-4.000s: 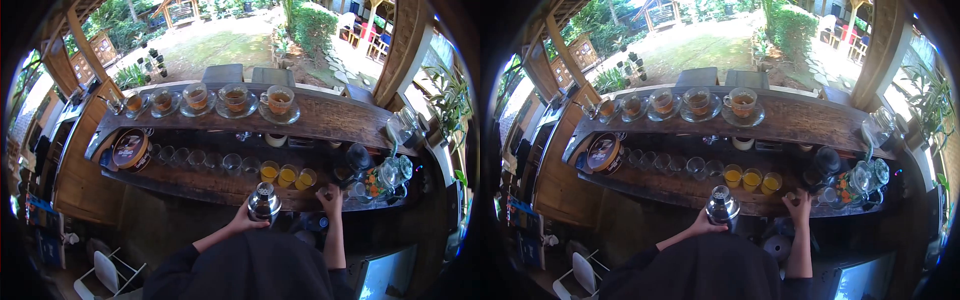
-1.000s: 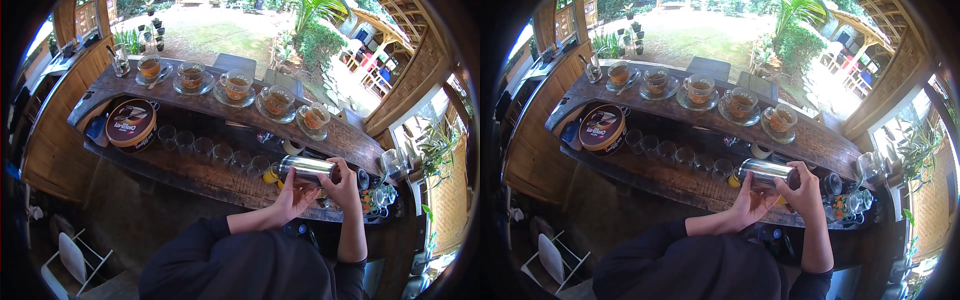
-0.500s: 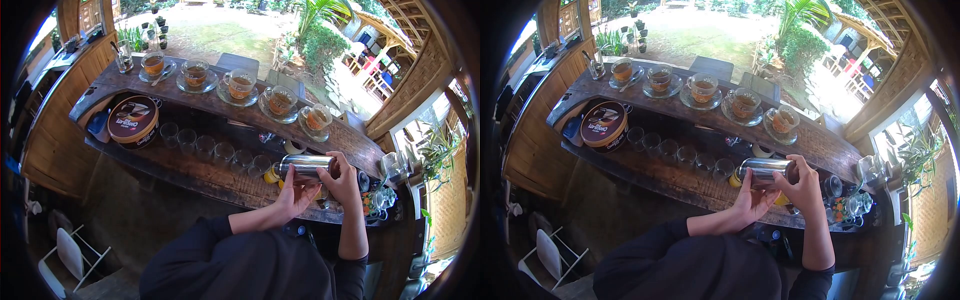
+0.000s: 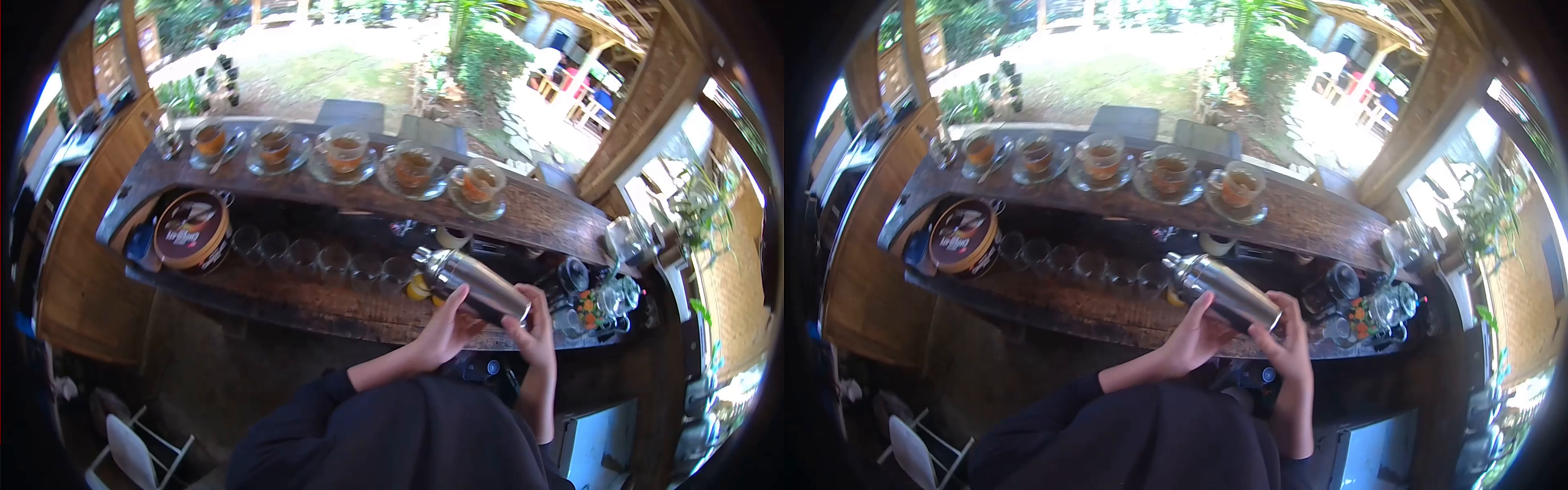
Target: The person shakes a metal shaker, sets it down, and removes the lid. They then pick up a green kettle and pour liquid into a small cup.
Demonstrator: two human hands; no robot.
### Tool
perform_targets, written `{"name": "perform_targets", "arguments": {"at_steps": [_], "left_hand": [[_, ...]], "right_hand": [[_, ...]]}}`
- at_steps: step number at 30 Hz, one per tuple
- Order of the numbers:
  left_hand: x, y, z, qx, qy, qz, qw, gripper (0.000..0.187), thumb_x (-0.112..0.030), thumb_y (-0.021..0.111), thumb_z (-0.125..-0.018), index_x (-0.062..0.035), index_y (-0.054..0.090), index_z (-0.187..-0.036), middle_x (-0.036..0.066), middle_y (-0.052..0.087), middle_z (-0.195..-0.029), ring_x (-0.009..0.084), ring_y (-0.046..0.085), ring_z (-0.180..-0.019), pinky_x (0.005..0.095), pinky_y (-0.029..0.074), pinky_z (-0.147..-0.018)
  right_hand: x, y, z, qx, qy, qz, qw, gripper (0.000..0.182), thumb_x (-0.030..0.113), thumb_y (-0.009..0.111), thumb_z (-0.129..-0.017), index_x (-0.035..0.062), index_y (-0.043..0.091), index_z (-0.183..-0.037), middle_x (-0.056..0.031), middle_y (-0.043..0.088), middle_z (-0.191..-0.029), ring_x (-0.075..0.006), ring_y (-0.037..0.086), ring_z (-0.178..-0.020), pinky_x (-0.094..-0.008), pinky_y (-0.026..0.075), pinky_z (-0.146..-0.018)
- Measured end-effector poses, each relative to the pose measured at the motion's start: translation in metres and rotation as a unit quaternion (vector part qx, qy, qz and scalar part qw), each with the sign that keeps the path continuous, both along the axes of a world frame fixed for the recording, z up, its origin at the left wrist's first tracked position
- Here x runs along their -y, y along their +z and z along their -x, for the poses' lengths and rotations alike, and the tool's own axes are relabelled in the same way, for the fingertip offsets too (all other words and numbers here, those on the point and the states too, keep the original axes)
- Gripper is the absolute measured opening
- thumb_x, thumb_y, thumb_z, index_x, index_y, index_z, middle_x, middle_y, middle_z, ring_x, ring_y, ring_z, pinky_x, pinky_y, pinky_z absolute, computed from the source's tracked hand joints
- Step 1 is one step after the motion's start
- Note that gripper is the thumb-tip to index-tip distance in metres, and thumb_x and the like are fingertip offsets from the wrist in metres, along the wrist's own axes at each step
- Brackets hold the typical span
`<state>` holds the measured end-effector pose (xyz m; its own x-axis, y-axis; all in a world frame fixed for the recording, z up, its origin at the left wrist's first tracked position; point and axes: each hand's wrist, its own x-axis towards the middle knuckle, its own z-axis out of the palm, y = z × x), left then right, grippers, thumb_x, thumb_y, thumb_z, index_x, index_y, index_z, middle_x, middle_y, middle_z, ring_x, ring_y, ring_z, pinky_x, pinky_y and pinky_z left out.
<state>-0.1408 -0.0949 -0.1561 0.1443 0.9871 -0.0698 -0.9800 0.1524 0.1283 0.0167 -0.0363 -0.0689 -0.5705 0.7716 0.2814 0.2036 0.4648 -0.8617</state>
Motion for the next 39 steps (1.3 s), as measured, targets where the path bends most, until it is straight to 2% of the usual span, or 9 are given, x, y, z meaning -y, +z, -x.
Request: {"name": "perform_targets", "arguments": {"at_steps": [4, 8, 10, 16, 18, 22, 25, 28, 39], "left_hand": [[0.022, 0.01, 0.003, -0.427, 0.126, -0.106, 0.889, 0.032, -0.025, 0.062, -0.088, 0.0005, 0.059, -0.107, 0.007, 0.063, -0.099, 0.0115, 0.057, -0.095, 0.0277, 0.043, -0.084], [0.028, 0.011, 0.003, -0.468, 0.108, -0.072, 0.874, 0.033, -0.005, 0.07, -0.079, 0.0019, 0.056, -0.108, 0.005, 0.062, -0.099, 0.01, 0.059, -0.088, 0.0273, 0.048, -0.078], [0.024, 0.002, 0.001, -0.473, 0.117, -0.107, 0.866, 0.049, 0.001, 0.074, -0.071, -0.0012, 0.05, -0.113, 0.005, 0.058, -0.103, 0.0127, 0.059, -0.093, 0.0286, 0.05, -0.083], [0.008, -0.003, -0.018, -0.476, 0.007, -0.143, 0.868, 0.066, 0.005, 0.076, -0.066, -0.0018, 0.041, -0.121, 0.009, 0.055, -0.111, 0.0151, 0.058, -0.1, 0.0309, 0.05, -0.085], [0.0, -0.009, -0.032, -0.488, -0.018, -0.142, 0.861, 0.073, 0.002, 0.078, -0.065, -0.0016, 0.037, -0.125, 0.01, 0.054, -0.114, 0.0162, 0.057, -0.104, 0.0318, 0.05, -0.087], [-0.018, -0.002, -0.074, -0.556, 0.047, -0.183, 0.809, 0.071, 0.003, 0.077, -0.065, -0.0014, 0.038, -0.124, 0.011, 0.054, -0.114, 0.0191, 0.057, -0.104, 0.0329, 0.051, -0.085], [-0.035, -0.007, -0.1, -0.636, 0.069, -0.174, 0.748, 0.08, -0.019, 0.083, -0.062, -0.0035, 0.04, -0.127, 0.011, 0.054, -0.119, 0.0208, 0.054, -0.111, 0.0332, 0.043, -0.094], [-0.053, -0.001, -0.116, -0.695, 0.067, -0.183, 0.693, 0.082, -0.019, 0.083, -0.062, -0.0041, 0.039, -0.129, 0.011, 0.054, -0.12, 0.0207, 0.053, -0.112, 0.0331, 0.043, -0.094], [-0.094, -0.007, -0.168, -0.717, 0.117, -0.141, 0.673, 0.085, -0.021, 0.081, -0.062, -0.005, 0.035, -0.132, 0.015, 0.053, -0.12, 0.0257, 0.053, -0.114, 0.035, 0.043, -0.093]], "right_hand": [[0.005, -0.057, -0.041, -0.127, 0.061, 0.203, 0.969, 0.07, 0.034, 0.074, -0.075, 0.0018, 0.038, -0.127, -0.0104, 0.048, -0.119, -0.0166, 0.049, -0.11, -0.0288, 0.042, -0.085], [-0.034, -0.105, -0.074, 0.059, -0.272, 0.085, 0.957, 0.052, 0.027, 0.068, -0.079, 0.0061, 0.046, -0.121, -0.0126, 0.052, -0.115, -0.0267, 0.053, -0.103, -0.035, 0.043, -0.083], [-0.047, -0.141, -0.092, 0.144, -0.298, -0.13, 0.935, 0.048, 0.021, 0.07, -0.075, 0.007, 0.05, -0.117, -0.0144, 0.053, -0.113, -0.033, 0.051, -0.105, -0.04, 0.043, -0.085], [-0.05, -0.179, -0.095, 0.129, -0.335, -0.129, 0.924, 0.038, 0.01, 0.069, -0.071, 0.0096, 0.057, -0.108, -0.0146, 0.055, -0.111, -0.0363, 0.05, -0.106, -0.0435, 0.041, -0.089], [-0.052, -0.182, -0.104, 0.084, -0.34, -0.107, 0.931, 0.04, 0.007, 0.069, -0.073, 0.0058, 0.057, -0.111, -0.0135, 0.059, -0.105, -0.0285, 0.058, -0.097, -0.0351, 0.046, -0.083], [-0.034, -0.099, -0.119, -0.081, -0.311, 0.025, 0.947, 0.037, 0.007, 0.069, -0.079, 0.0019, 0.055, -0.113, -0.0078, 0.061, -0.096, -0.0137, 0.061, -0.086, -0.0269, 0.048, -0.072], [-0.022, -0.029, -0.134, -0.26, -0.197, 0.08, 0.942, 0.035, 0.002, 0.069, -0.079, 0.0018, 0.057, -0.111, -0.0068, 0.061, -0.104, -0.009, 0.056, -0.093, -0.0226, 0.045, -0.077], [-0.022, 0.012, -0.144, -0.116, -0.15, -0.09, 0.978, 0.034, 0.001, 0.07, -0.076, 0.0018, 0.059, -0.109, -0.0083, 0.06, -0.108, -0.0106, 0.057, -0.095, -0.0244, 0.044, -0.078], [-0.076, 0.001, -0.169, 0.023, -0.079, -0.148, 0.986, 0.032, 0.0, 0.072, -0.071, 0.0046, 0.065, -0.102, -0.0113, 0.059, -0.113, -0.0248, 0.06, -0.101, -0.0336, 0.048, -0.086]]}}
